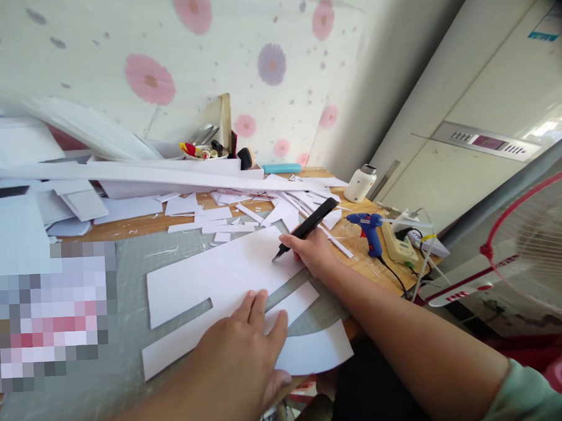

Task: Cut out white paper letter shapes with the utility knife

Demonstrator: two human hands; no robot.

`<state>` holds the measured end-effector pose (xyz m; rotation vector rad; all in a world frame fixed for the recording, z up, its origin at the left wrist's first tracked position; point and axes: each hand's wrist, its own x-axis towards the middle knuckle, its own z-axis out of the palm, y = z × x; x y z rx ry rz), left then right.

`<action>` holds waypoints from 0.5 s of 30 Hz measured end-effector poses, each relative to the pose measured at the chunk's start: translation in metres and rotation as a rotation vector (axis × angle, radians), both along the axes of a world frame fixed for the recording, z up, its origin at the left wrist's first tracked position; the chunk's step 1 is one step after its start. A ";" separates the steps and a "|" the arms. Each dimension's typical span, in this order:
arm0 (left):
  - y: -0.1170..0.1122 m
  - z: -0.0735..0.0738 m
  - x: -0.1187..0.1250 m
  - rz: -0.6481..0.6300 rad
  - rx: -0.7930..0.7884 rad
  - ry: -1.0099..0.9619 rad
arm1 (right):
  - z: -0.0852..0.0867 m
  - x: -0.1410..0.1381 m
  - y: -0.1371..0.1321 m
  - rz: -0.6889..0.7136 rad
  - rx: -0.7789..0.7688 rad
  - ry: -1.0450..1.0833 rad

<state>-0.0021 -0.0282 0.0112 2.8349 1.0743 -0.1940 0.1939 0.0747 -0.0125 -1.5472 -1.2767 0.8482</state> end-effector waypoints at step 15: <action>0.002 0.001 -0.001 -0.030 0.021 0.010 | 0.006 0.035 0.011 -0.035 0.085 -0.204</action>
